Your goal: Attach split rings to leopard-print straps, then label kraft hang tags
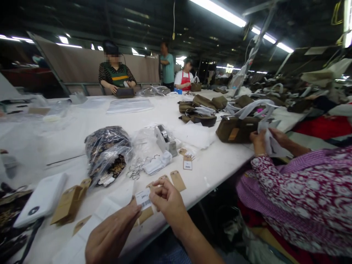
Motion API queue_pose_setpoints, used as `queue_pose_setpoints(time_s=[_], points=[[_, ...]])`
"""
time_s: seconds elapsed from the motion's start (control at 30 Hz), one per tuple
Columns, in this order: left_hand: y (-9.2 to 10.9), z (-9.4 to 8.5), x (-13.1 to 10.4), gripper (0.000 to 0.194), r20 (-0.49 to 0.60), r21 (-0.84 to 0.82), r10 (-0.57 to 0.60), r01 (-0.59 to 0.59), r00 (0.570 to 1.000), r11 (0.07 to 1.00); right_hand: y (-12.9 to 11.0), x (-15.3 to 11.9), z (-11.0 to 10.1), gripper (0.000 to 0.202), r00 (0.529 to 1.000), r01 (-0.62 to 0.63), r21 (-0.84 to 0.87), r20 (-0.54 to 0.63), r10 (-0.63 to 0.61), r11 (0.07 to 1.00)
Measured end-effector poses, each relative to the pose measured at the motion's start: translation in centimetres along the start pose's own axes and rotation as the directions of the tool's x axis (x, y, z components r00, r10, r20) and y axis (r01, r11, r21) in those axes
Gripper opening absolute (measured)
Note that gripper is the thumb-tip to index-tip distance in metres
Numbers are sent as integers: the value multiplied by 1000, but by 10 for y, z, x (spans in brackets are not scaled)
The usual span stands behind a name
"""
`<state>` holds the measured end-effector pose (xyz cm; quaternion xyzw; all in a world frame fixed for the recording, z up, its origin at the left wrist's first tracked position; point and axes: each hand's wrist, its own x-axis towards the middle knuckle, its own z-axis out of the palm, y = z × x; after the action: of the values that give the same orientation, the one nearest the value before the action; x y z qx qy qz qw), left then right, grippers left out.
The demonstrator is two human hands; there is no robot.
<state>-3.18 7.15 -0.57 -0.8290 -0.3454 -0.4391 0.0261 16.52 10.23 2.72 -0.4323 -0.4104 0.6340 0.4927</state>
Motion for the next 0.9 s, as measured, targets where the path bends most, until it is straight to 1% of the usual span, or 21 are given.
queue_pose_setpoints(time_s=[0.1, 0.17, 0.23, 0.3, 0.37, 0.43, 0.53, 0.6, 0.67, 0.73, 0.83, 0.9], points=[[0, 10, -3, 58, 45, -39, 69, -67, 997, 997, 2, -5, -20, 42, 997, 20, -15, -80, -21, 1000], [0, 15, -2, 56, 55, -29, 82, -81, 995, 996, 1, -5, -40, 40, 983, 53, -31, -172, -58, 998], [-1, 22, 3, 51, 42, 26, 24, -25, 999, 999, -4, -1, -65, 41, 960, 79, -85, -261, -99, 993], [-3, 31, 12, 44, 59, 73, -61, 57, 996, 996, -10, 7, -90, 44, 938, 76, -164, -324, -126, 984], [-6, 43, 24, 39, 127, 83, -98, 88, 987, 993, -15, 17, -110, 44, 926, 49, -224, -355, -128, 973], [-8, 56, 36, 39, 226, 67, -86, 72, 970, 995, -16, 26, -124, 43, 934, 12, -255, -342, -102, 967], [-8, 72, 51, 43, 350, 30, -50, 42, 936, 999, -10, 36, -133, 40, 962, -40, -260, -271, -33, 965], [-7, 78, 57, 46, 419, 7, -35, 35, 907, 999, -4, 39, -134, 38, 973, -64, -240, -232, 7, 969], [-8, 82, 61, 48, 467, -3, -31, 36, 884, 999, 1, 39, -134, 37, 976, -85, -219, -213, 37, 972], [-9, 83, 62, 48, 498, 1, -46, 53, 866, 999, 3, 40, -134, 36, 976, -102, -207, -208, 58, 973], [-12, 87, 61, 46, 518, 17, -84, 88, 851, 996, 3, 41, -134, 33, 974, -132, -210, -208, 88, 969], [-14, 90, 59, 44, 507, 10, -86, 94, 858, 996, 3, 42, -133, 30, 972, -149, -222, -214, 101, 963]])
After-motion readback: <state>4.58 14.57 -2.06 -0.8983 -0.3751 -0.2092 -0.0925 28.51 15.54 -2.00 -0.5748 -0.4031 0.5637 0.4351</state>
